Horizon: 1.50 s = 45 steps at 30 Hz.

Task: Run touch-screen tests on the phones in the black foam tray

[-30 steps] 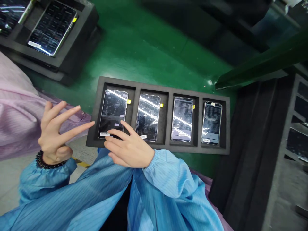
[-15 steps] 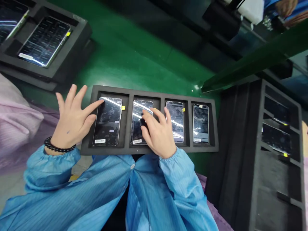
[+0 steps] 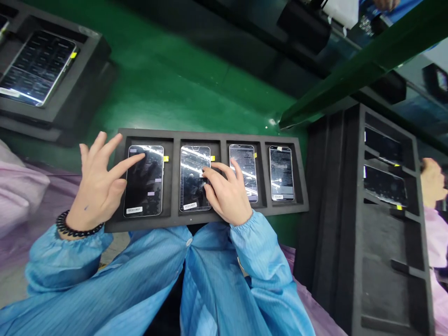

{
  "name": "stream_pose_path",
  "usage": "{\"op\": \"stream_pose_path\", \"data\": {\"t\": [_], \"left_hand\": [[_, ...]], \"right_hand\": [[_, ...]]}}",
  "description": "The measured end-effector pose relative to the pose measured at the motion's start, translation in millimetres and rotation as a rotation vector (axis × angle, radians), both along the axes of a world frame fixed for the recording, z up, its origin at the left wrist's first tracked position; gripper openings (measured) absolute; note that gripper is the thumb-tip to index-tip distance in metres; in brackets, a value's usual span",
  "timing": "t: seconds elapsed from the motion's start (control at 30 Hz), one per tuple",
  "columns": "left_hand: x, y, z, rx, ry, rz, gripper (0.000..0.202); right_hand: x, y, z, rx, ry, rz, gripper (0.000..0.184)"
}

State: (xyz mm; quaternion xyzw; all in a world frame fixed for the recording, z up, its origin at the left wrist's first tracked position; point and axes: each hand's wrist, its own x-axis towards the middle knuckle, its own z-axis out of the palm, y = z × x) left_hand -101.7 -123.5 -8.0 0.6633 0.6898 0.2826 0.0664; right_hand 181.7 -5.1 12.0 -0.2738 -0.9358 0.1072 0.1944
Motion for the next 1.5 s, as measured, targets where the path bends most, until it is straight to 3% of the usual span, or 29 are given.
{"op": "stream_pose_path", "data": {"t": [0.43, 0.57, 0.7, 0.87, 1.03, 1.3, 1.5], "left_hand": [[3.0, 25.1, -5.0, -0.154, 0.072, -0.027, 0.053], [-0.7, 14.4, -0.1, -0.107, 0.045, 0.061, 0.049], [-4.8, -1.0, 1.5, -0.111, 0.045, 0.129, 0.048], [-7.3, -9.3, 3.8, -0.092, 0.049, 0.143, 0.049], [-8.7, -10.5, 2.3, -0.080, 0.077, 0.161, 0.050], [-9.6, -0.3, -5.9, -0.142, 0.105, 0.188, 0.050], [-10.5, -8.7, -3.2, -0.014, 0.078, 0.236, 0.050]], "right_hand": [[-18.0, 11.1, 5.3, -0.022, -0.020, 0.043, 0.026], [-24.8, -0.2, 6.5, -0.074, -0.021, 0.110, 0.027], [-45.7, -16.5, 1.4, -0.143, -0.079, 0.296, 0.032], [-66.9, -28.0, -5.5, -0.131, -0.103, 0.359, 0.032], [-66.5, -37.0, -9.4, -0.147, -0.056, 0.461, 0.030], [-51.0, -31.3, 11.3, -0.120, -0.003, 0.385, 0.030], [-29.7, 6.8, 25.7, -0.058, -0.022, 0.142, 0.030]]}}
